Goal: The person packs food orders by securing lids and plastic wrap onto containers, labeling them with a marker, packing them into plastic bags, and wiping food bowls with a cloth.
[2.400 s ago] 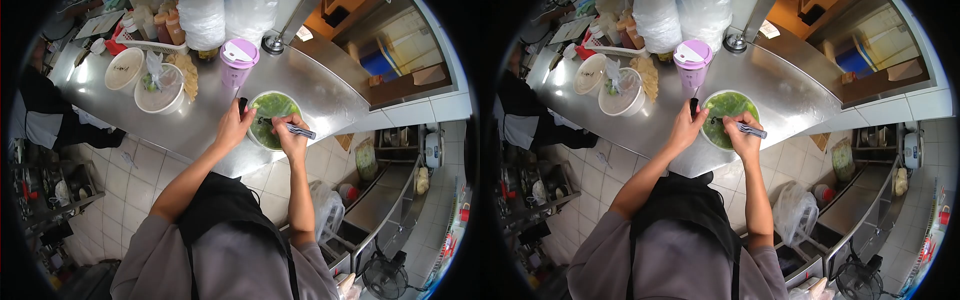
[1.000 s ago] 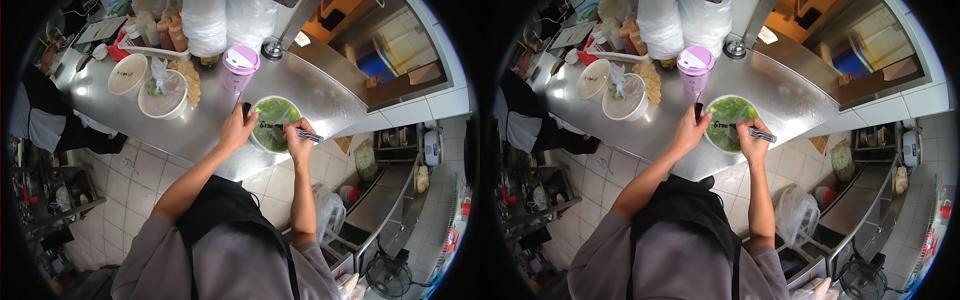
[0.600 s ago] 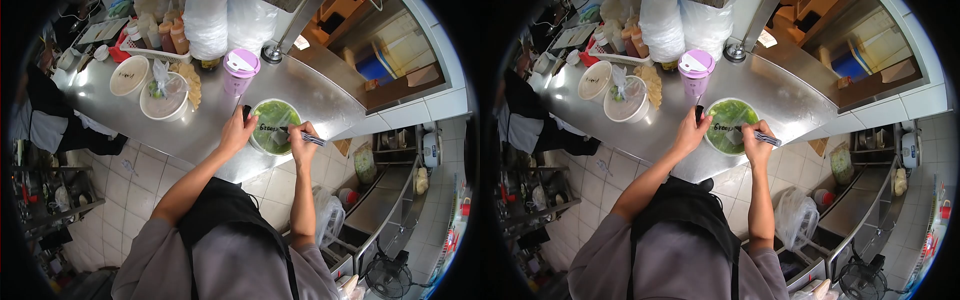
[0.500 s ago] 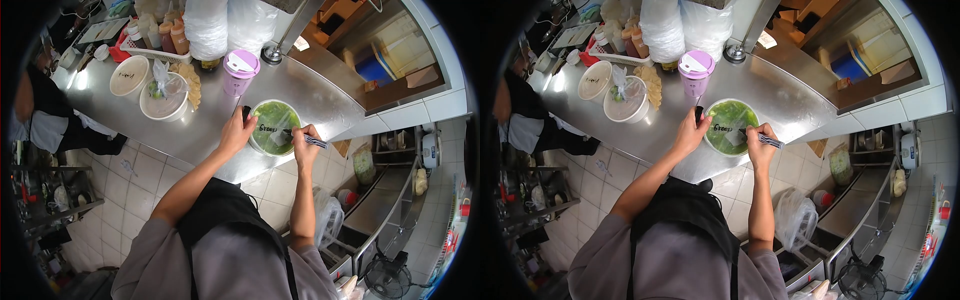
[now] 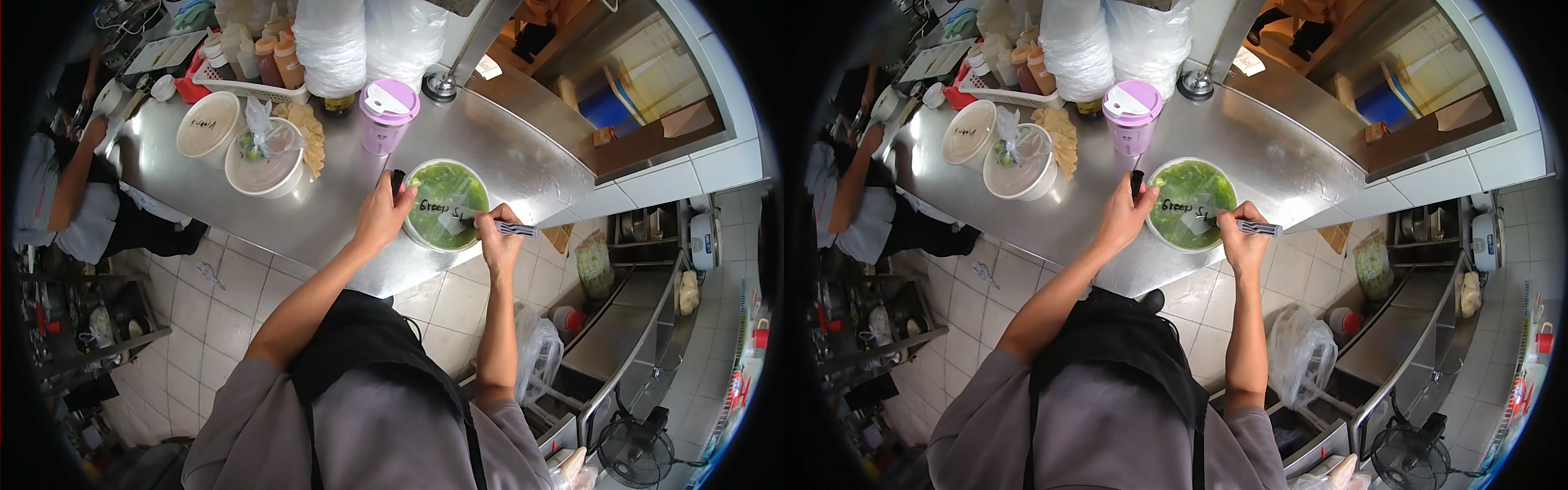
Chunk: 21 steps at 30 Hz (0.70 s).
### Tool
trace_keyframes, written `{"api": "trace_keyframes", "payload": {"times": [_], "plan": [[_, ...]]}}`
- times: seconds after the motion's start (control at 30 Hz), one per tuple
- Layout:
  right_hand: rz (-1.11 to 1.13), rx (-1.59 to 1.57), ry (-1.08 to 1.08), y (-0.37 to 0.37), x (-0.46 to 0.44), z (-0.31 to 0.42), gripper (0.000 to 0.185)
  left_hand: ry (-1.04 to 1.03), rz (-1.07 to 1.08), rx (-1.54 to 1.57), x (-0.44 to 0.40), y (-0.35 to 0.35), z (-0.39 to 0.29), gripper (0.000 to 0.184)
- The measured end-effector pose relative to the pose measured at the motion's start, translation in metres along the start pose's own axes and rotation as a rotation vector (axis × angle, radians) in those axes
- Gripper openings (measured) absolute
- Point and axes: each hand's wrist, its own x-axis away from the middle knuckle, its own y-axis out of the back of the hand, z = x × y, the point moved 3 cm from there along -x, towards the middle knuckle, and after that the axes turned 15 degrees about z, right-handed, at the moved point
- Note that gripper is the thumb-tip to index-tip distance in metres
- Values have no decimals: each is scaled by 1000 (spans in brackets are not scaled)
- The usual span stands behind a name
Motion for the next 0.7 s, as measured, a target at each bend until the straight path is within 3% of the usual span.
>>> {"api": "trace_keyframes", "payload": {"times": [0.27,0.37,0.43,0.57,0.7], "plan": [[-50,10,19,3,-2,0,20,-7,3,-28,0,1,-2,30],[-130,193,59,18,-1,1,21,-2,15,-30,-1,2,-3,31],[-180,104,100,20,0,17,17,11,31,-30,1,5,-5,31],[47,-27,51,6,1,42,29,-126,103,-116,12,15,-2,31],[371,-160,-16,-34,-2,53,25,-175,219,-201,42,39,-23,31]]}}
